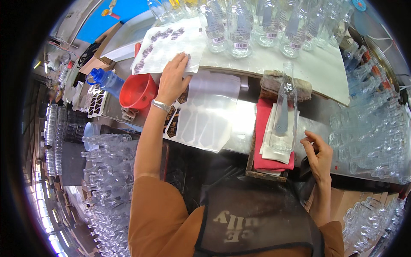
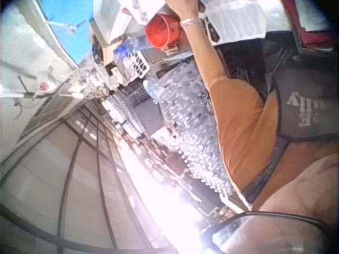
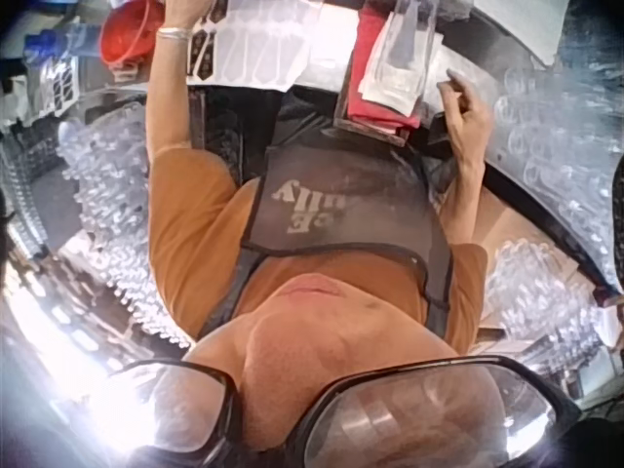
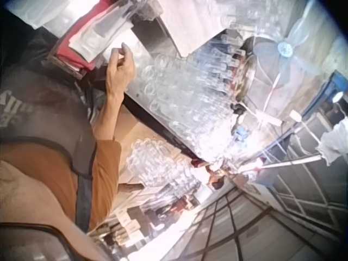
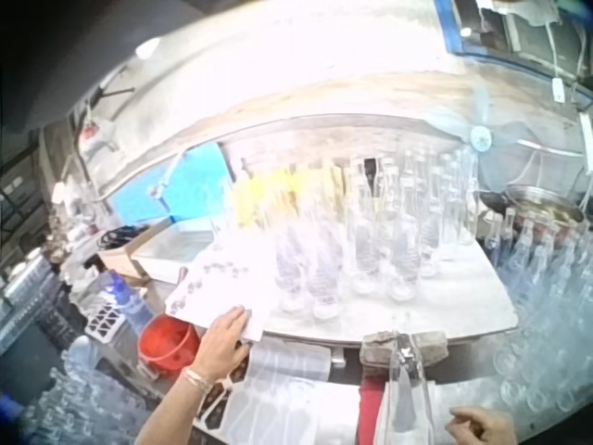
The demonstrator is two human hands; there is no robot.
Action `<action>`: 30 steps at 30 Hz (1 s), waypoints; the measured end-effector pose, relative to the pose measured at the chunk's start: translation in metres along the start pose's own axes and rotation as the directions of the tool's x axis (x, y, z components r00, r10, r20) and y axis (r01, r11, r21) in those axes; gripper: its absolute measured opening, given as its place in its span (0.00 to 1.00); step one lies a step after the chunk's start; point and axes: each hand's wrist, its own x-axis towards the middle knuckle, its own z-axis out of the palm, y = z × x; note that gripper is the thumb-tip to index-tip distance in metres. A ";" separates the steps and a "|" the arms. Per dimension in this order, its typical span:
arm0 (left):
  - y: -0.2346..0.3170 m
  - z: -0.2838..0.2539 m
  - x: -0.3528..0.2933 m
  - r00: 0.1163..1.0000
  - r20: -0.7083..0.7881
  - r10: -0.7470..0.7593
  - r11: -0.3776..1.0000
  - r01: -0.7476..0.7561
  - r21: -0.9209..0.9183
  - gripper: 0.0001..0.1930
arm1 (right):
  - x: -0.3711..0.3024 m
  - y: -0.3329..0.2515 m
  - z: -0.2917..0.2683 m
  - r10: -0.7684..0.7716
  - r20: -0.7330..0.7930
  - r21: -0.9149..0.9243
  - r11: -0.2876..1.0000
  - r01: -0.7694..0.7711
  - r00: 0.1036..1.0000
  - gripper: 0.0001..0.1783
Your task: The person repeatedly picks up clear plastic bottles, places them in a red holder, and applies a dark rectangular label to the bottle using a black squeegee-like tool. After labeling, the bottle is placed on a nearby surface. The process is repeated for multiple bottles.
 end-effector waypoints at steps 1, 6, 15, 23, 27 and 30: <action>0.002 0.008 0.001 0.999 -0.013 0.029 0.998 -0.030 -0.060 0.27 | -0.003 -0.002 -0.002 0.006 0.005 0.029 1.000 -0.006 1.000 0.17; 0.017 0.005 -0.022 0.977 -0.137 -0.164 0.971 0.136 -0.195 0.11 | -0.018 -0.008 -0.002 0.019 0.103 0.156 0.987 -0.034 0.995 0.33; 0.207 -0.033 -0.010 0.988 0.131 -0.081 0.496 0.154 -0.855 0.25 | -0.017 -0.012 0.029 -0.173 -0.022 -0.225 0.961 0.164 0.985 0.38; 0.280 -0.037 -0.046 0.948 0.111 0.299 0.838 -0.206 -0.506 0.33 | -0.016 -0.019 0.033 -0.204 -0.048 -0.215 0.958 0.189 0.978 0.38; 0.272 -0.036 -0.054 0.953 0.073 0.296 0.783 -0.198 -0.590 0.30 | -0.015 -0.021 0.026 -0.163 0.012 -0.192 0.968 0.162 0.987 0.37; 0.259 -0.024 -0.036 0.987 -0.015 0.160 0.699 -0.124 -0.705 0.26 | -0.012 -0.019 0.017 -0.128 0.072 -0.104 0.985 0.135 0.989 0.36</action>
